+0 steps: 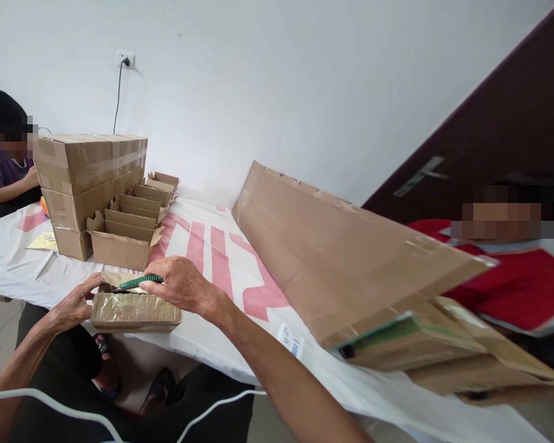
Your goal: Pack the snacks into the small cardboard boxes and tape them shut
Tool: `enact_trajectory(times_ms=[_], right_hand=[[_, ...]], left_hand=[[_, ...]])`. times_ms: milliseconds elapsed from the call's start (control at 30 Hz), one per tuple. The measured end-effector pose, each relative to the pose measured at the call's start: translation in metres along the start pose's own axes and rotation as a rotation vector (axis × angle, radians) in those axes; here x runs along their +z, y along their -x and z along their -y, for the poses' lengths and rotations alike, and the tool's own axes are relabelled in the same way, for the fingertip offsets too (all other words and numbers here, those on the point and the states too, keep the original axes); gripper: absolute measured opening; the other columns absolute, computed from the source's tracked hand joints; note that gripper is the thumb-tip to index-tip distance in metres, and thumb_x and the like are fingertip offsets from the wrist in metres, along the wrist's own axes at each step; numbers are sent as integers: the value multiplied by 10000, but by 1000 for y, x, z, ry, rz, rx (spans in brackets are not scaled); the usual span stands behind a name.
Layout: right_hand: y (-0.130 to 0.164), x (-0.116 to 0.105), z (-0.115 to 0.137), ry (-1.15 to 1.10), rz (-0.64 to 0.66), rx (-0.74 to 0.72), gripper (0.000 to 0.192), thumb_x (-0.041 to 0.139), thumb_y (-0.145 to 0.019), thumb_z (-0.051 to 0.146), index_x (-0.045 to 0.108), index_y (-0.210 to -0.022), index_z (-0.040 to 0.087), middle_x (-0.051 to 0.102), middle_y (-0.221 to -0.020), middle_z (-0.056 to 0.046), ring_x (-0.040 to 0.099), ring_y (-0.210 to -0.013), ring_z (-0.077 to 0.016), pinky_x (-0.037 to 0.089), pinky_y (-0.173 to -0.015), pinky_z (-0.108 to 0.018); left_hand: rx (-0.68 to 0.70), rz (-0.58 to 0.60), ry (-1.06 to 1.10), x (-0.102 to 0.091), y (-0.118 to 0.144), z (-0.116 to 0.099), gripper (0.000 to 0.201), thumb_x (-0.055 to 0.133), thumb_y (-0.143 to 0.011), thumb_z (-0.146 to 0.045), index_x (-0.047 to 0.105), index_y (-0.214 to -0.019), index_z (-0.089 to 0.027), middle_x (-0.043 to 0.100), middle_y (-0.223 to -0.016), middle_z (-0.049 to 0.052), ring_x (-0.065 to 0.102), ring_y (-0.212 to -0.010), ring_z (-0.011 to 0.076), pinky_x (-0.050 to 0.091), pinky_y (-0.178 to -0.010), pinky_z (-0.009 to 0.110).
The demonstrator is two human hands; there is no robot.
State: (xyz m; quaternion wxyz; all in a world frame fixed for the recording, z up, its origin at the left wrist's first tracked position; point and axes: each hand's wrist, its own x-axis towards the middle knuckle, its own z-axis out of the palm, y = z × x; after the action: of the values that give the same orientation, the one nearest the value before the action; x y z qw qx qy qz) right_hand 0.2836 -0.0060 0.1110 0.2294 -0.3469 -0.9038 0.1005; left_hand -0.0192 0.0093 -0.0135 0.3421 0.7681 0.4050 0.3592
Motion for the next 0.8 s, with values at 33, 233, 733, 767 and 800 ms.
enact_trajectory(times_ms=[33, 233, 733, 767, 800], right_hand=[[-1, 2, -1, 16, 15, 2, 189, 667, -1020, 274, 831, -963, 202, 813, -892, -38, 660, -775, -164, 437, -739, -291], [-2, 4, -4, 111, 53, 14, 158, 703, -1002, 259, 827, -914, 215, 788, -851, -29, 646, -760, -161, 386, -705, -284], [39, -43, -29, 310, 174, 237, 148, 718, -1002, 286, 834, -934, 223, 772, -871, -6, 597, -762, -139, 287, -663, -276], [40, -43, -31, 316, 176, 243, 136, 726, -1002, 284, 837, -949, 226, 781, -888, -6, 607, -773, -141, 289, -663, -275], [40, -42, -31, 327, 181, 254, 130, 732, -1004, 286, 839, -960, 227, 788, -899, -7, 616, -780, -143, 288, -659, -277]], left_hand=[[-1, 0, 2, 0, 0, 0, 446, 760, -853, -299, 755, -1299, -285, 673, -1452, 85, 671, -1207, 289, 552, -867, 300], [20, 1, 2, 0, 0, 5, 515, 752, -815, -251, 747, -1328, -293, 667, -1445, 83, 663, -1208, 285, 561, -852, 286], [-47, 21, -13, -11, -7, 10, 528, 719, -780, -370, 749, -1297, -266, 667, -1406, 104, 665, -1237, 325, 613, -905, 330], [-40, 15, -19, -11, -9, 16, 526, 713, -787, -391, 752, -1297, -264, 666, -1409, 108, 666, -1235, 329, 617, -909, 338], [-29, 3, -45, -11, -10, 21, 524, 702, -798, -411, 754, -1298, -264, 669, -1408, 110, 667, -1229, 330, 619, -912, 346]])
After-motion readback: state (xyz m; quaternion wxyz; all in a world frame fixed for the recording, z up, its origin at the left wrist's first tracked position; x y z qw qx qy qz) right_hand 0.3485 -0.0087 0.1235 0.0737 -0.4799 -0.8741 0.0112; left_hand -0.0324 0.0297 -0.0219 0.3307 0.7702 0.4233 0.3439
